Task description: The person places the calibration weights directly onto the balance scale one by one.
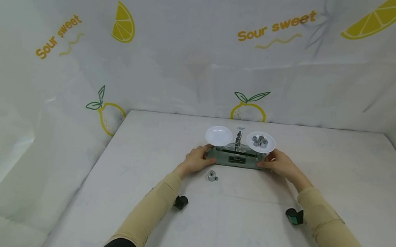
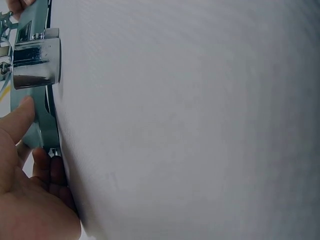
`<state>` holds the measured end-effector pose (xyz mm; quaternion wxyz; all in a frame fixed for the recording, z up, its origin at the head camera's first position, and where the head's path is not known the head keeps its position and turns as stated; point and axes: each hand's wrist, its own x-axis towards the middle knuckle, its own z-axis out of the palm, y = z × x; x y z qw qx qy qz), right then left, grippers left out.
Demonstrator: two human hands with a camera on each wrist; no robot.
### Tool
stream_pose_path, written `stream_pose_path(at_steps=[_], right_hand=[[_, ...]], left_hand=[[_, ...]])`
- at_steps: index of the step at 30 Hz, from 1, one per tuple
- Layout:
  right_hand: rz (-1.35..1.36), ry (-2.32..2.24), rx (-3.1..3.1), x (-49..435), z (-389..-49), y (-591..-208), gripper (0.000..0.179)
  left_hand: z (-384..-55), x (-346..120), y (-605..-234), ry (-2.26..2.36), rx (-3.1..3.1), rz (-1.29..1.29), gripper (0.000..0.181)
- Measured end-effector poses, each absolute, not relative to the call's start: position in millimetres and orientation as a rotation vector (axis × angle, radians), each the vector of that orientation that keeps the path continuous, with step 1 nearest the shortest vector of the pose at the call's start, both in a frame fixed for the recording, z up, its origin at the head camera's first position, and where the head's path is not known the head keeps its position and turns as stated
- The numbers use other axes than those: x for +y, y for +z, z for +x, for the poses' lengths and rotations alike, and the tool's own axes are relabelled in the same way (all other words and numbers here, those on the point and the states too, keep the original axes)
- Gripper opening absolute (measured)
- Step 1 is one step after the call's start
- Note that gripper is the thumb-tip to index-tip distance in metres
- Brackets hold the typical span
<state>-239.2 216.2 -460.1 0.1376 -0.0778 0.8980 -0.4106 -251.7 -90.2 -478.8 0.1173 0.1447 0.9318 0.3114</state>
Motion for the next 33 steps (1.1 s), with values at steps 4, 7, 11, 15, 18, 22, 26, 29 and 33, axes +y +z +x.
stream_pose_path(at_steps=[4, 7, 11, 15, 18, 22, 26, 29, 33], right_hand=[[-0.233, -1.189, 2.601, 216.4, -239.4, -459.8, 0.042], [-0.242, -1.166, 2.61, 215.9, -239.1, -459.8, 0.041], [-0.254, -1.12, 2.637, 214.7, -238.3, -458.3, 0.041], [-0.257, -1.092, 2.652, 213.8, -237.4, -456.3, 0.042], [-0.268, -1.081, 2.663, 213.2, -236.8, -455.5, 0.043], [-0.303, -1.076, 2.674, 212.2, -236.6, -456.7, 0.043], [-0.323, -1.071, 2.675, 211.4, -235.8, -456.0, 0.043], [-0.321, -1.07, 2.675, 211.2, -234.8, -454.3, 0.045], [-0.316, -1.062, 2.677, 211.4, -233.8, -454.8, 0.048]], left_hand=[[-251.4, -89.9, -479.0, 0.912, 2.728, 0.422, 0.06], [-250.1, -89.3, -477.9, 0.927, 2.726, 0.412, 0.059], [-248.5, -88.1, -476.6, 0.944, 2.728, 0.385, 0.059], [-247.0, -86.8, -475.6, 0.963, 2.723, 0.349, 0.059], [-246.7, -86.3, -474.8, 0.982, 2.715, 0.331, 0.059], [-247.8, -88.7, -473.1, 1.065, 2.647, 0.31, 0.06], [-249.7, -92.8, -469.1, 1.16, 2.559, 0.324, 0.059], [-249.1, -94.3, -466.5, 1.169, 2.561, 0.357, 0.058], [-245.1, -94.5, -465.1, 1.192, 2.595, 0.415, 0.057]])
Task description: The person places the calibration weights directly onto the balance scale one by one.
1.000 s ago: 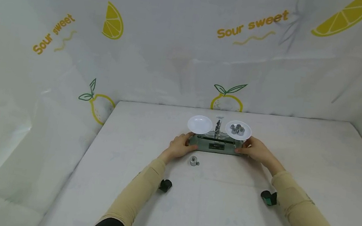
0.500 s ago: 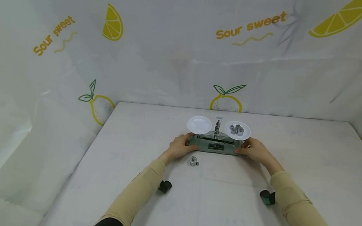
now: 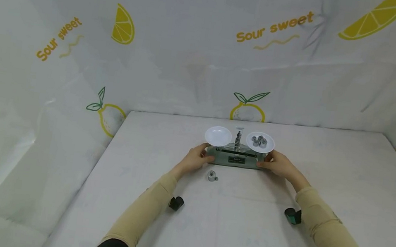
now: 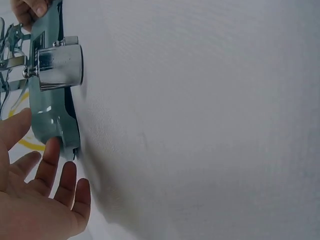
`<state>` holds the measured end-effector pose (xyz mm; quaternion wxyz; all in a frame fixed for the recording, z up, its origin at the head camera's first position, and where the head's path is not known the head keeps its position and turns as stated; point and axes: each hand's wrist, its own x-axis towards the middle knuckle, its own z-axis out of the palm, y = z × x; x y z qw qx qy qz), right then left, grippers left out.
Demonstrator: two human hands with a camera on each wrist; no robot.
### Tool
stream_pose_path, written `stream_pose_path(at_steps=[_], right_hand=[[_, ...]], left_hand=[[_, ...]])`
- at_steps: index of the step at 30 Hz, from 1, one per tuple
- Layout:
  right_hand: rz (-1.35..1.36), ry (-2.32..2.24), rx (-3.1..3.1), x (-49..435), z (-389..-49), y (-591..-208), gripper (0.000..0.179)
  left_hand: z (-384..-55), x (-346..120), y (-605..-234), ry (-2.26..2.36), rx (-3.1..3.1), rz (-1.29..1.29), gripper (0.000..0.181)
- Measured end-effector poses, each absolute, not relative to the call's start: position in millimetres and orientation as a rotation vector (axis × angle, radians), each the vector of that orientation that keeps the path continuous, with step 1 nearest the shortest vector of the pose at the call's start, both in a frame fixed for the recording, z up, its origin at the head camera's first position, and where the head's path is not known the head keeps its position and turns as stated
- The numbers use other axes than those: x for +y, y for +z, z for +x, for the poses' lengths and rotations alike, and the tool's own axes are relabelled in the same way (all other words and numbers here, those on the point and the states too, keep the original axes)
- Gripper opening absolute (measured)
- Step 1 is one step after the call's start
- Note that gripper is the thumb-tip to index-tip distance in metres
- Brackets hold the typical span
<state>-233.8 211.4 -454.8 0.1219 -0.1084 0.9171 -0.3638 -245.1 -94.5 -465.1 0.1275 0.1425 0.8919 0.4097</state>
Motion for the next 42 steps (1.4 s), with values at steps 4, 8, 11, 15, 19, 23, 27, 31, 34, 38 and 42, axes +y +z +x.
stream_pose_path(at_steps=[4, 8, 11, 15, 19, 23, 27, 31, 34, 38, 42], right_hand=[[-0.316, -1.058, 2.675, 211.1, -234.1, -455.7, 0.047], [-0.328, -1.062, 2.679, 210.9, -234.4, -455.1, 0.046], [-0.324, -1.063, 2.682, 211.0, -234.4, -454.6, 0.045], [-0.313, -1.058, 2.677, 210.8, -233.7, -454.3, 0.044], [-0.309, -1.052, 2.683, 210.4, -233.3, -453.5, 0.043], [-0.307, -1.045, 2.692, 210.8, -234.1, -453.4, 0.042], [-0.303, -1.038, 2.693, 210.5, -235.4, -454.5, 0.042], [-0.297, -1.024, 2.688, 210.5, -236.1, -455.2, 0.044], [-0.294, -1.012, 2.683, 210.5, -236.2, -455.0, 0.045], [-0.295, -1.011, 2.675, 209.8, -235.3, -452.2, 0.044], [-0.291, -1.011, 2.664, 208.9, -234.0, -450.1, 0.045]], left_hand=[[-240.6, -95.5, -464.9, 1.233, 2.624, 0.432, 0.057], [-234.1, -98.0, -463.0, 1.249, 2.638, 0.453, 0.052], [-228.1, -100.4, -461.5, 1.233, 2.641, 0.502, 0.046], [-220.9, -103.2, -462.1, 1.222, 2.634, 0.536, 0.042], [-215.7, -105.0, -463.8, 1.208, 2.624, 0.512, 0.043], [-211.4, -105.6, -465.5, 1.21, 2.593, 0.459, 0.045], [-208.2, -105.1, -467.9, 1.208, 2.575, 0.443, 0.043], [-205.6, -104.1, -470.0, 1.208, 2.551, 0.445, 0.042], [-204.5, -103.2, -471.5, 1.207, 2.54, 0.451, 0.043], [-204.4, -102.6, -473.7, 1.194, 2.549, 0.48, 0.042], [-204.2, -102.4, -474.7, 1.188, 2.543, 0.495, 0.039]])
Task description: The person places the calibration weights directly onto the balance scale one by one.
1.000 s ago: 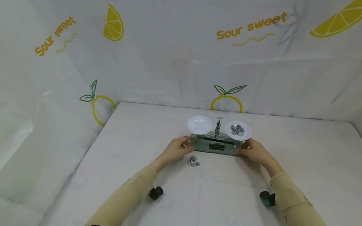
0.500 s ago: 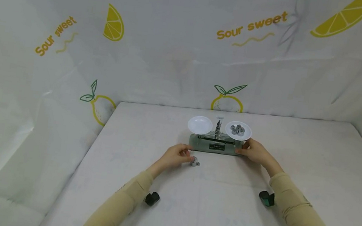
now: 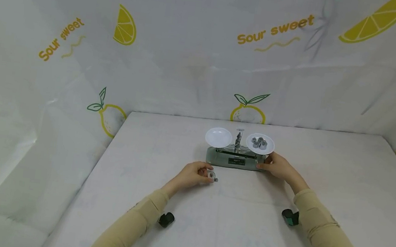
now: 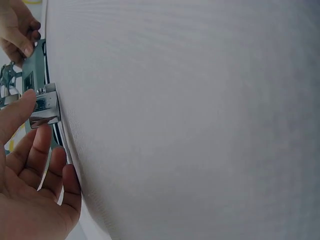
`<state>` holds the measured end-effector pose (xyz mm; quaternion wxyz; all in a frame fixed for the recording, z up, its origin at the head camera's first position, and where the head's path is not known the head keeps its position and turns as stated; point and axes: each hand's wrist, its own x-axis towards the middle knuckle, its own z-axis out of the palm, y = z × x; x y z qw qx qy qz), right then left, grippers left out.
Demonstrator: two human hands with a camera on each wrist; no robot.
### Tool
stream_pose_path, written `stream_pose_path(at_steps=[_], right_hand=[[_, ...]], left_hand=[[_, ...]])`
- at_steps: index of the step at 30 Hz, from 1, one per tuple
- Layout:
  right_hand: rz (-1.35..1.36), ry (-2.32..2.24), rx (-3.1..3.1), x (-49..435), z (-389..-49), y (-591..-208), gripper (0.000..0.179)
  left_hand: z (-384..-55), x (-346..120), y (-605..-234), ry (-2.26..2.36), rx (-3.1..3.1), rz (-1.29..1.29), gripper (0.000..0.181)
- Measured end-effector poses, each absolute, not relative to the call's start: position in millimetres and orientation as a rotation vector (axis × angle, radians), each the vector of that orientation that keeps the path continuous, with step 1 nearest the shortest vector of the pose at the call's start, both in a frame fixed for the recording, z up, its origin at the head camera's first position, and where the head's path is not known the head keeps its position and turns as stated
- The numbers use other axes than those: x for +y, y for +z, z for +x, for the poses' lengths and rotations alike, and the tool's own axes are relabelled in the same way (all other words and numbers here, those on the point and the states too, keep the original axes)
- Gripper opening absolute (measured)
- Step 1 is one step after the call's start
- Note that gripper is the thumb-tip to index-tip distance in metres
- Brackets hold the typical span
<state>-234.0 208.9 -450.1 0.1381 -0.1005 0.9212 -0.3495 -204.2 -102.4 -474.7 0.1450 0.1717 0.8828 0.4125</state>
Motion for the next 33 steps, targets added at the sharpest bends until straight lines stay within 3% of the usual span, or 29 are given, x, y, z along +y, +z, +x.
stream_pose_path(at_steps=[10, 33], right_hand=[[-0.289, -1.018, 2.658, 207.4, -232.4, -449.5, 0.048], [-0.295, -1.007, 2.66, 208.2, -233.0, -451.6, 0.047]], left_hand=[[-201.2, -104.4, -473.9, 1.214, 2.521, 0.471, 0.027], [-196.7, -102.6, -470.2, 1.146, 2.631, 0.555, 0.024]])
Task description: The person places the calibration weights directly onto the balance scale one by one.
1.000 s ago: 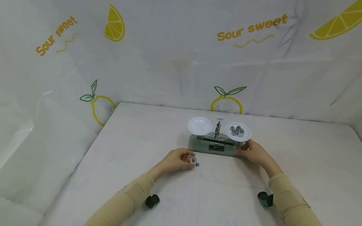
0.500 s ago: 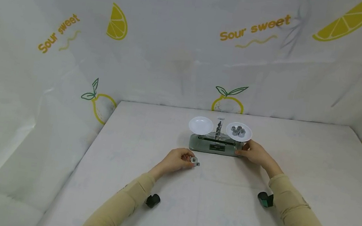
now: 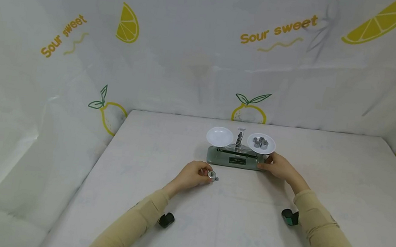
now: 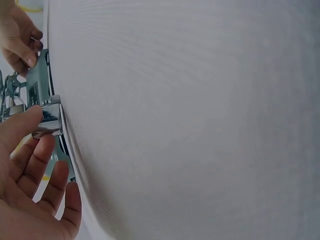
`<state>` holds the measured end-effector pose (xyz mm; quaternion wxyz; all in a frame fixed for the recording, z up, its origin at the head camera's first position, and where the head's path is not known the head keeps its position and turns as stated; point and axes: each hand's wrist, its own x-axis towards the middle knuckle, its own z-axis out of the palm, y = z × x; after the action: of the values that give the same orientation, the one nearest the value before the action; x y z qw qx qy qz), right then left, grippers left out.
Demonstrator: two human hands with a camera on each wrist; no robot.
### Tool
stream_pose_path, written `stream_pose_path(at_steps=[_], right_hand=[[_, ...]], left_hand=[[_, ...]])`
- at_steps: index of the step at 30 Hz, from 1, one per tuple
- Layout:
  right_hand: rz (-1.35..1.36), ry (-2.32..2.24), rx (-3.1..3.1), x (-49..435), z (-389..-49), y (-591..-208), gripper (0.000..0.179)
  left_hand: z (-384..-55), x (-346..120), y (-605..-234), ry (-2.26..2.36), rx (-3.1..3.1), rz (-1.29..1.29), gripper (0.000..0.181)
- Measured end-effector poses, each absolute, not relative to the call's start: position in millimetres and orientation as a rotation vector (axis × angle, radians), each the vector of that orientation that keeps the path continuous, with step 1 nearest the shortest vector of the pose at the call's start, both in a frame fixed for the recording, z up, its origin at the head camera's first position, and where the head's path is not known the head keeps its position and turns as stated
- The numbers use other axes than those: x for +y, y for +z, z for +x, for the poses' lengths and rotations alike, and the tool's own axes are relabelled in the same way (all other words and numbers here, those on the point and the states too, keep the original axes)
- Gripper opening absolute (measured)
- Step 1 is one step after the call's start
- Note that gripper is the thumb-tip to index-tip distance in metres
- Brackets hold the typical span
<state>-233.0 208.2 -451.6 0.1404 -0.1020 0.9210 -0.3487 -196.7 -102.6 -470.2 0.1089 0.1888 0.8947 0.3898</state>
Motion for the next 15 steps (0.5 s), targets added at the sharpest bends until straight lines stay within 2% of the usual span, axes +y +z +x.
stream_pose_path(at_steps=[15], right_hand=[[-0.291, -1.024, 2.658, 208.8, -233.3, -452.9, 0.049]], left_hand=[[-192.0, -100.3, -456.4, 1.089, 2.792, 0.665, 0.022]])
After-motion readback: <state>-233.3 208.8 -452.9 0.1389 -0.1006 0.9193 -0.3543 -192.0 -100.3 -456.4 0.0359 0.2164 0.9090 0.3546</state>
